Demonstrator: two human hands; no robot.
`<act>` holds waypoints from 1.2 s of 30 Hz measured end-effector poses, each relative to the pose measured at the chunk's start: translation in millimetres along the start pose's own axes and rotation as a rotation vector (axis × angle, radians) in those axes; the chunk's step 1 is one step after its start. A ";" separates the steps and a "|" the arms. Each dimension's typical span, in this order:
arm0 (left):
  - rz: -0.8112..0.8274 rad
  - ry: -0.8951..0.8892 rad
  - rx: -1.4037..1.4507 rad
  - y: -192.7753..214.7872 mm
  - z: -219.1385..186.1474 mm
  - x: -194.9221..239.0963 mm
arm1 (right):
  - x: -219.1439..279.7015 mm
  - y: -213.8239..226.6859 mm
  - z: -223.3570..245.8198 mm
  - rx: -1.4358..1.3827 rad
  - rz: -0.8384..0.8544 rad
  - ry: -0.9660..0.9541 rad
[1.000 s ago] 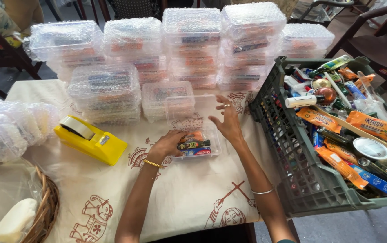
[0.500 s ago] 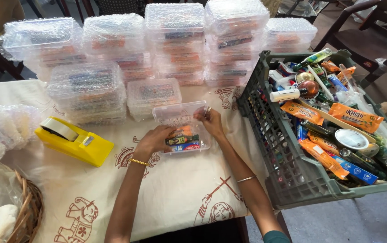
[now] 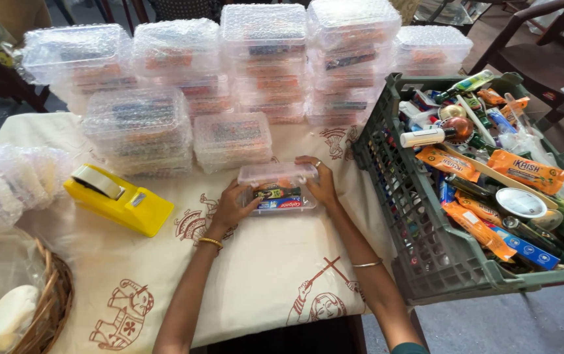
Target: The person wipes small boxes and tubes with a white cloth on a table. They then place the items into a clear plastic bag and subsequently into a clear plastic container. The person handles a tape dispenser and a basket during the process.
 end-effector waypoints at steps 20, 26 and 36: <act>-0.377 0.218 0.125 41.2 16.4 32.1 | 34.7 -8.1 27.2 0.194 0.485 -0.232; -0.191 0.171 0.053 34.1 -3.2 21.4 | 43.1 -18.2 37.9 0.260 0.489 -0.276; -0.020 0.156 0.084 5.4 9.0 28.8 | 42.2 -19.5 49.1 0.349 0.426 -0.047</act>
Point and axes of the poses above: each hand's wrist, its own x-axis away from the middle knuckle, its own y-axis out of the back of the hand, z = x × y, the point moved 9 cm from there along -x, towards the middle knuckle, and after that the axes turned 15 degrees about -x, right-handed, at the moved point
